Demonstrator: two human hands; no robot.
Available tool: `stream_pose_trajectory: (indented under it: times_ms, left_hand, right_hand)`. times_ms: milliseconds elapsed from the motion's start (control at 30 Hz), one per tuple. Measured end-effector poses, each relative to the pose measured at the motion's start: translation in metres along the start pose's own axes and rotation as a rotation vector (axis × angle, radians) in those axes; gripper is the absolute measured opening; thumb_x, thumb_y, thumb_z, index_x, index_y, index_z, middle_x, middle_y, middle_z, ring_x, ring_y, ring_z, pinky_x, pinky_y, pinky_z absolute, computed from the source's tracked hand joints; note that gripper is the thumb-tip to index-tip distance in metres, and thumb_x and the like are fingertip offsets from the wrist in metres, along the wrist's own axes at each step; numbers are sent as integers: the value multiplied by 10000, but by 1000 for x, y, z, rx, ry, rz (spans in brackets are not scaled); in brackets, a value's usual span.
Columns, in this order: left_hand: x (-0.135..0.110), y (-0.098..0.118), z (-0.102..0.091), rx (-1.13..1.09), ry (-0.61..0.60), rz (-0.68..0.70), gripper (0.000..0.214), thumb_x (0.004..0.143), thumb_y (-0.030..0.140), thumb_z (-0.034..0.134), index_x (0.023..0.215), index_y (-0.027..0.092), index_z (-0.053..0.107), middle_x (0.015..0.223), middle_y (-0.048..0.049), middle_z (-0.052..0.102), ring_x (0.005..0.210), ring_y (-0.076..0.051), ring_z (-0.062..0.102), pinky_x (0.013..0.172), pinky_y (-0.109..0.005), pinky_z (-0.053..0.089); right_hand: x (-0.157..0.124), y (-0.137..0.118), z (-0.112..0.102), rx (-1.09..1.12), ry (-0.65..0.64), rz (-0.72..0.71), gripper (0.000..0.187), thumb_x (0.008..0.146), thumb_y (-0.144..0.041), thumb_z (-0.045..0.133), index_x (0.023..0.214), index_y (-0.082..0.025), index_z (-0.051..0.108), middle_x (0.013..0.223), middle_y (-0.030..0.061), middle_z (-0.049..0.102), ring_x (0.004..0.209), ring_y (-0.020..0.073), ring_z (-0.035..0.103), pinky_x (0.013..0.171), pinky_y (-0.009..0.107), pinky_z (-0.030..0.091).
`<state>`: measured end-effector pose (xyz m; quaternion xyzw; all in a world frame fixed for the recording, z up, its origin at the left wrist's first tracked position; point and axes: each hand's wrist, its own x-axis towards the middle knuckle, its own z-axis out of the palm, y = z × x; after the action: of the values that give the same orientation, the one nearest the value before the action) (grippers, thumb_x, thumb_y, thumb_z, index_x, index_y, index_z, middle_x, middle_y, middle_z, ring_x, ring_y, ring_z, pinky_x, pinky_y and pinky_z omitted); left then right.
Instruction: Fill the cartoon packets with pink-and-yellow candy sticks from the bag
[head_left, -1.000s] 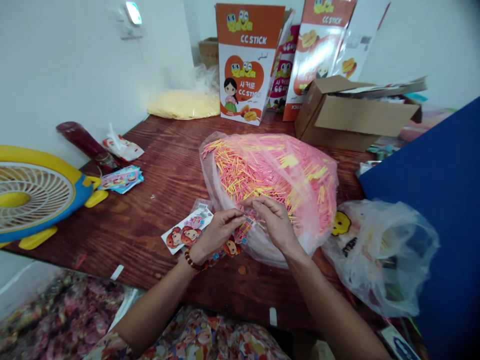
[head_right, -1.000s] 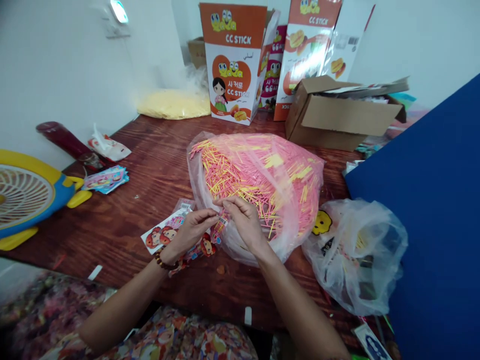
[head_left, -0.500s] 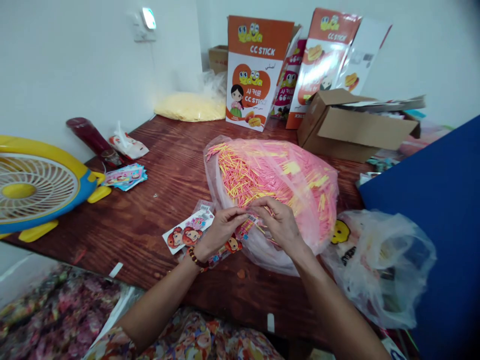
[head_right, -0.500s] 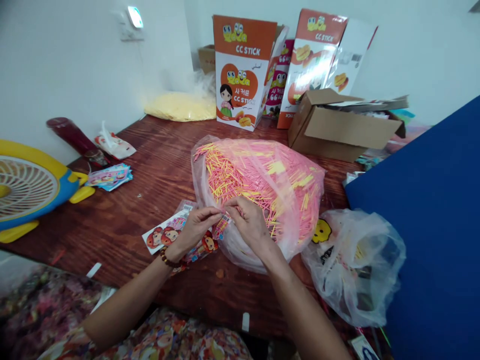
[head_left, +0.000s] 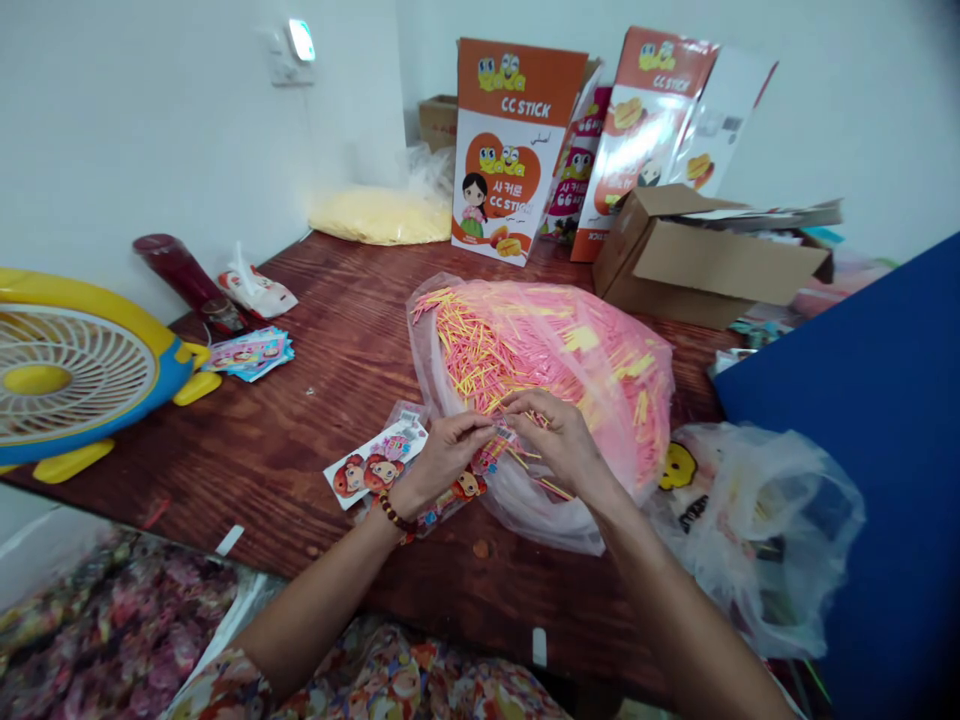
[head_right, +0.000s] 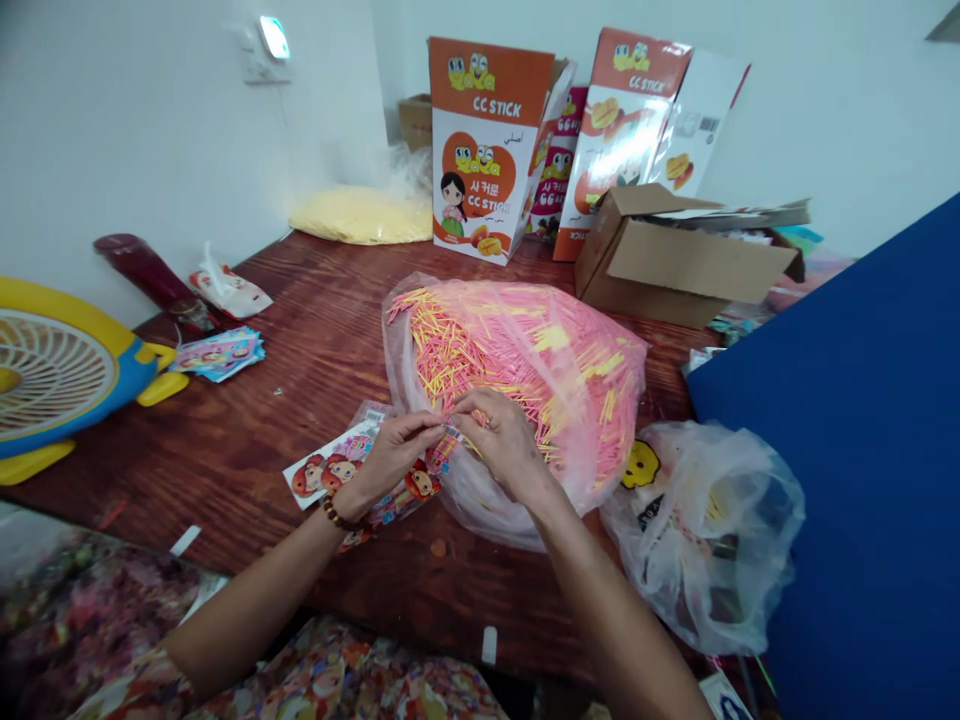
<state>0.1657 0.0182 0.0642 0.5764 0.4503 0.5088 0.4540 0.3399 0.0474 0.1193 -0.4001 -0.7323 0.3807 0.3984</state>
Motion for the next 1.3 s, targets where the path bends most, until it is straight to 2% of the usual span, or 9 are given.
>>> stream_pose_trajectory:
  times_ms: [133, 233, 400, 567, 700, 833, 933, 1133, 1300]
  left_hand:
    - [1, -5, 0, -230, 41, -124, 248, 714, 381, 784, 838, 167, 774, 819, -35, 736, 737, -148, 614, 735, -265, 499]
    - [0, -8, -5, -387, 108, -206, 272, 655, 387, 834, 799, 165, 769, 758, -15, 714, 689, -117, 590, 690, -237, 480]
    - [-5, 0, -17, -418, 150, -229, 248, 666, 367, 833, 776, 159, 757, 720, 2, 691, 654, -97, 570, 659, -218, 457]
    - [-9, 9, -41, -58, 86, -129, 220, 763, 373, 742, 786, 154, 749, 755, -24, 708, 708, -144, 605, 696, -253, 475]
    - [-12, -4, -88, 370, 241, -132, 333, 898, 431, 556, 964, 155, 730, 937, -84, 732, 871, -214, 638, 810, -325, 490]
    - [-14, -24, -120, 1074, 236, -370, 421, 889, 519, 557, 1075, 174, 711, 1177, -162, 669, 1104, -361, 555, 935, -517, 420]
    - [-12, -33, -117, 1260, 107, -439, 466, 899, 584, 510, 1054, 190, 705, 1186, -171, 648, 1135, -400, 519, 930, -573, 385]
    - [-7, -49, -111, 1015, 219, -340, 207, 829, 381, 651, 928, 201, 639, 973, -82, 688, 1005, -289, 584, 901, -451, 415]
    - [-4, -40, -148, 458, 492, -163, 161, 753, 330, 653, 782, 190, 579, 746, -1, 641, 707, -159, 592, 690, -275, 478]
  right_hand:
    - [4, -4, 0, 428, 267, 76, 82, 847, -308, 620, 809, -236, 613, 911, 15, 706, 893, 188, 658, 881, 363, 494]
    - [4, 0, -8, 656, 432, 109, 127, 849, -352, 614, 842, -256, 532, 770, -25, 622, 735, 151, 627, 748, 311, 508]
    - [-13, 17, 12, 415, 241, 273, 238, 812, -440, 674, 888, -243, 564, 610, -79, 415, 498, 95, 352, 498, 234, 314]
    - [-15, 18, 43, 119, -40, 203, 283, 816, -452, 663, 729, -194, 587, 632, -53, 409, 602, 104, 358, 556, 245, 269]
    - [-10, 23, 34, 165, -62, 270, 378, 802, -488, 650, 621, -190, 504, 596, -56, 344, 572, 92, 291, 531, 250, 215]
    - [-21, 33, 30, 246, -120, 407, 349, 781, -506, 654, 666, -188, 568, 535, -67, 322, 523, 86, 260, 489, 242, 183]
    - [-32, 36, 40, 331, -179, 471, 349, 772, -525, 655, 696, -191, 589, 501, -76, 324, 475, 80, 257, 456, 240, 171]
    - [-27, 43, 69, 444, -171, 572, 317, 815, -479, 597, 688, -209, 493, 544, -72, 418, 407, 61, 278, 419, 230, 204]
    - [-17, 46, 88, -78, -264, 522, 273, 874, -299, 524, 623, -199, 487, 553, -31, 486, 495, 103, 413, 511, 248, 269]
